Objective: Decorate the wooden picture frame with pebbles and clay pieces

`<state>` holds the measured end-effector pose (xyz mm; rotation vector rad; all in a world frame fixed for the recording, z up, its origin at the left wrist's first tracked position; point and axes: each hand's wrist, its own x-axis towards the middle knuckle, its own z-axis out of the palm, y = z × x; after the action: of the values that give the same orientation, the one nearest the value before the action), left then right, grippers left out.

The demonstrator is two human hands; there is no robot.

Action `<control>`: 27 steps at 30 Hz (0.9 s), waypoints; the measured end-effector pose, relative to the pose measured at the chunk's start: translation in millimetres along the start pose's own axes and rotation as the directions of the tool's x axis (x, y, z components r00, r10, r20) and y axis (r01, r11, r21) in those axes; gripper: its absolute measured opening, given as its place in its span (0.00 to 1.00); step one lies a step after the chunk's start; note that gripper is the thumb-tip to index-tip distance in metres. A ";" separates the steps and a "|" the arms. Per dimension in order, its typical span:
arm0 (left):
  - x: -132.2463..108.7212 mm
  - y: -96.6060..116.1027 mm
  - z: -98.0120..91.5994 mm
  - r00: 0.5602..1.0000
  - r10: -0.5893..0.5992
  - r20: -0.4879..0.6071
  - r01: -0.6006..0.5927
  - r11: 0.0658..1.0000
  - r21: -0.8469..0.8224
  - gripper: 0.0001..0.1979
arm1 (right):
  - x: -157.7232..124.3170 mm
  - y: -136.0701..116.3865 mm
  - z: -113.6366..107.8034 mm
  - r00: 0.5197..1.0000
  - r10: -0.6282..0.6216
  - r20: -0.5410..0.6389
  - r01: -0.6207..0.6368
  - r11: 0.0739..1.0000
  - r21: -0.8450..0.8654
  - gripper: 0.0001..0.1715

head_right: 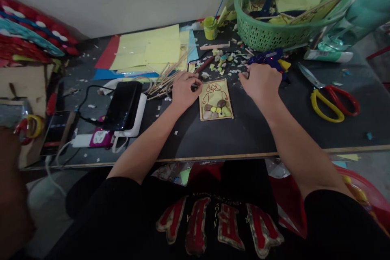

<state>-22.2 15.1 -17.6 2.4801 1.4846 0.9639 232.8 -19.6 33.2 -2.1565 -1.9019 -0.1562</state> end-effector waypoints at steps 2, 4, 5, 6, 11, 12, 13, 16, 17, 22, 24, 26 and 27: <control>0.5 -0.2 0.7 1.000 -0.006 -0.006 0.006 1.000 -0.002 0.03 | 3.3 6.6 6.2 0.998 0.034 0.049 -0.034 0.999 -0.010 0.34; 1.1 -0.1 0.9 1.000 -0.005 -0.015 0.005 1.000 -0.003 0.04 | 4.6 7.3 12.4 0.995 0.046 0.083 -0.046 0.999 -0.007 0.34; 1.4 0.0 0.6 1.000 -0.006 -0.023 0.006 1.000 -0.005 0.04 | 4.5 6.1 14.7 0.995 0.043 0.088 -0.044 0.999 0.001 0.33; 1.5 0.0 0.2 0.999 -0.006 -0.032 0.005 1.000 -0.008 0.04 | 4.2 4.4 16.2 0.996 0.037 0.085 -0.038 0.999 0.010 0.32; 1.7 -3.5 -1.9 0.997 -0.001 -0.075 -0.001 1.000 -0.021 0.05 | 1.6 -1.4 16.6 1.000 0.017 0.019 -0.018 0.999 0.042 0.26; 1.9 -4.9 -1.8 0.997 -0.004 -0.081 0.001 1.000 -0.029 0.05 | 1.1 -1.6 16.3 1.000 0.017 0.017 -0.018 0.999 0.047 0.26; 2.1 -6.3 -1.5 0.996 -0.008 -0.089 0.004 0.999 -0.039 0.05 | 0.5 -1.9 15.9 1.000 0.018 0.021 -0.019 0.999 0.051 0.26; 2.5 -8.5 0.2 0.994 -0.019 -0.111 0.013 0.998 -0.062 0.06 | -2.3 -4.2 14.4 0.999 0.011 0.036 -0.012 0.999 0.045 0.28; 2.4 -8.4 0.5 0.993 -0.020 -0.116 0.013 0.998 -0.063 0.07 | -3.6 -6.0 13.7 1.000 0.001 0.032 -0.002 0.999 0.048 0.29; 1.7 -7.7 -8.9 0.988 -0.040 -0.149 0.041 0.999 0.006 0.08 | -10.7 -20.6 13.9 0.993 -0.116 -0.009 0.117 0.986 0.117 0.31; 5.5 -9.7 -17.9 0.978 -0.064 -0.197 0.075 0.996 0.053 0.08 | -11.9 -26.4 17.6 0.986 -0.166 0.018 0.163 0.978 0.129 0.33; 14.0 -10.8 -25.8 0.973 -0.089 -0.213 0.111 0.989 0.094 0.10 | -11.3 -30.6 23.6 0.977 -0.211 0.039 0.203 0.969 0.139 0.33; 20.0 -10.0 -27.9 0.981 -0.092 -0.174 0.112 0.988 0.110 0.11 | -10.5 -31.9 26.9 0.970 -0.237 0.049 0.228 0.962 0.149 0.32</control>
<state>-39.0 30.3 10.1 2.4253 1.7509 1.1213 197.5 -19.1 8.6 -1.8652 -2.1312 0.0076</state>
